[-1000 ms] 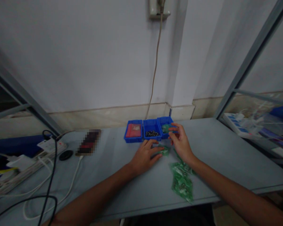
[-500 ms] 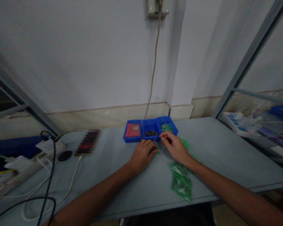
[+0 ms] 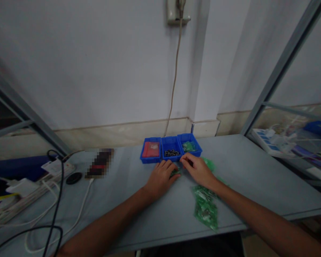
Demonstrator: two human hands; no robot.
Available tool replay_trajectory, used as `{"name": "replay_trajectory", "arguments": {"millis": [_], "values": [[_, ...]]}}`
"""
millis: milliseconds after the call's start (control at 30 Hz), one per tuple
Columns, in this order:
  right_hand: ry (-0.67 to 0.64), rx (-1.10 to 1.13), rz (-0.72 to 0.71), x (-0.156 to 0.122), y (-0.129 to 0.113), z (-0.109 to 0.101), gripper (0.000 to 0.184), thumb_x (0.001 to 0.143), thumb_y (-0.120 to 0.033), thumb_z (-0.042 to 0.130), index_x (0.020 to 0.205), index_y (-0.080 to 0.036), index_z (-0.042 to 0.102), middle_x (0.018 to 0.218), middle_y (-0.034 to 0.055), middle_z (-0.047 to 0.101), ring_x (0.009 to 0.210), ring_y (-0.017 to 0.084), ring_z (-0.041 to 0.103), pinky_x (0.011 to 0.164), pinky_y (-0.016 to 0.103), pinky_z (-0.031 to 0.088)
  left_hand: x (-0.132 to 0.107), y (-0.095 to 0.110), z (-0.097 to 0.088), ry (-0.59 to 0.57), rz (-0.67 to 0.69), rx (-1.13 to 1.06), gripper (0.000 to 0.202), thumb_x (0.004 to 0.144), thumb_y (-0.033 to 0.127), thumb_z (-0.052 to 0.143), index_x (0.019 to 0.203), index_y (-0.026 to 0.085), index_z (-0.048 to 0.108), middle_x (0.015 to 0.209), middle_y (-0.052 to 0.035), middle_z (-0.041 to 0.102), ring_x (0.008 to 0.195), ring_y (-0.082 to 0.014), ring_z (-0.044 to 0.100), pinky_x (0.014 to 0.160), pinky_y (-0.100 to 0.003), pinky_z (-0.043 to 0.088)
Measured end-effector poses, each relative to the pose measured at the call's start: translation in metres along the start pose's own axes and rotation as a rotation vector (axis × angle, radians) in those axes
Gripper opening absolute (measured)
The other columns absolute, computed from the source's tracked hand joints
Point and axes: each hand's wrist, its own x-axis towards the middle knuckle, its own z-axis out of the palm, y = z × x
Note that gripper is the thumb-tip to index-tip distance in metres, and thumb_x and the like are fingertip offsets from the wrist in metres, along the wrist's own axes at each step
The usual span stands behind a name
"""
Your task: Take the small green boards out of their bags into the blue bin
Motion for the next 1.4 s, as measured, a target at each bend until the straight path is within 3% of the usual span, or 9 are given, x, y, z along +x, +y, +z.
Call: {"name": "replay_trajectory", "arguments": {"millis": [133, 333, 533, 733, 867, 1033, 1167, 1300, 1400], "values": [[-0.028, -0.021, -0.007, 0.0, 0.002, 0.001, 0.02, 0.106, -0.031, 0.056, 0.092, -0.022, 0.069, 0.079, -0.0004, 0.068, 0.073, 0.019, 0.063, 0.069, 0.03, 0.042, -0.001, -0.002, 0.003, 0.051, 0.001, 0.002, 0.026, 0.111, 0.036, 0.049, 0.101, 0.02, 0.066, 0.1, -0.0066, 0.072, 0.094, -0.0233, 0.066, 0.086, -0.037, 0.051], [-0.132, 0.029, -0.03, -0.005, -0.002, 0.003, 0.021, 0.108, -0.036, 0.054, 0.094, -0.023, 0.063, 0.08, -0.002, 0.063, 0.074, 0.018, 0.06, 0.07, 0.029, 0.041, -0.004, -0.004, 0.002, 0.056, -0.193, -0.175, 0.031, 0.112, 0.039, 0.043, 0.097, 0.023, 0.065, 0.084, -0.0019, 0.075, 0.075, -0.0197, 0.07, 0.071, -0.028, 0.05], [-0.146, 0.206, -0.004, -0.007, -0.002, 0.005, 0.016, 0.101, -0.034, 0.065, 0.097, -0.025, 0.053, 0.08, -0.0044, 0.054, 0.071, 0.016, 0.053, 0.068, 0.028, 0.041, -0.002, -0.007, 0.003, 0.068, -0.324, -0.27, 0.037, 0.114, 0.039, 0.033, 0.112, 0.024, 0.066, 0.086, -0.0022, 0.076, 0.076, -0.0206, 0.073, 0.069, -0.028, 0.051], [-0.212, 0.331, -0.014, -0.007, -0.006, 0.004, 0.021, 0.1, -0.042, 0.068, 0.1, -0.025, 0.056, 0.086, -0.0024, 0.056, 0.077, 0.017, 0.054, 0.072, 0.029, 0.043, -0.004, -0.005, 0.0, 0.114, -0.294, -0.382, 0.034, 0.113, 0.038, 0.033, 0.124, 0.025, 0.063, 0.087, -0.0016, 0.075, 0.075, -0.0192, 0.073, 0.07, -0.028, 0.051], [-0.175, 0.349, -0.028, -0.004, -0.007, 0.004, 0.023, 0.102, -0.046, 0.065, 0.099, -0.024, 0.059, 0.088, -0.0012, 0.056, 0.08, 0.018, 0.053, 0.073, 0.029, 0.043, -0.004, -0.003, -0.001, 0.171, -0.322, -0.426, 0.036, 0.114, 0.035, 0.031, 0.135, 0.024, 0.057, 0.081, 0.0, 0.07, 0.07, -0.018, 0.068, 0.068, -0.028, 0.051], [-0.069, 0.399, -0.007, 0.002, 0.001, 0.001, 0.027, 0.1, -0.05, 0.067, 0.103, -0.024, 0.061, 0.086, -0.0005, 0.056, 0.077, 0.018, 0.054, 0.072, 0.03, 0.045, 0.0, -0.004, -0.001, 0.288, -0.103, -0.42, 0.034, 0.111, 0.02, 0.032, 0.131, 0.023, 0.059, 0.119, -0.0094, 0.066, 0.113, -0.0216, 0.065, 0.101, -0.038, 0.054], [-0.03, 0.434, 0.042, 0.004, 0.003, 0.001, 0.032, 0.095, -0.054, 0.072, 0.104, -0.025, 0.06, 0.082, -0.0015, 0.057, 0.072, 0.018, 0.056, 0.065, 0.029, 0.046, 0.001, -0.006, -0.001, 0.307, -0.058, -0.364, 0.029, 0.105, 0.019, 0.053, 0.133, 0.025, 0.059, 0.134, -0.0113, 0.056, 0.126, -0.0252, 0.057, 0.109, -0.044, 0.05], [-0.055, 0.441, 0.089, 0.003, 0.003, 0.003, 0.034, 0.098, -0.058, 0.066, 0.105, -0.025, 0.061, 0.076, -0.0019, 0.061, 0.066, 0.018, 0.057, 0.061, 0.029, 0.045, 0.0, -0.007, 0.0, 0.307, -0.055, -0.305, 0.01, 0.107, 0.029, 0.057, 0.111, 0.022, 0.063, 0.12, -0.0095, 0.061, 0.113, -0.0251, 0.058, 0.102, -0.043, 0.051], [-0.037, 0.422, 0.118, 0.003, 0.005, 0.004, 0.036, 0.102, -0.06, 0.057, 0.104, -0.024, 0.062, 0.074, -0.0021, 0.059, 0.063, 0.017, 0.053, 0.058, 0.028, 0.043, 0.0, -0.005, -0.001, 0.273, -0.049, -0.287, 0.018, 0.111, 0.032, 0.048, 0.102, 0.021, 0.06, 0.106, -0.0073, 0.063, 0.102, -0.0237, 0.058, 0.095, -0.04, 0.05]]}}
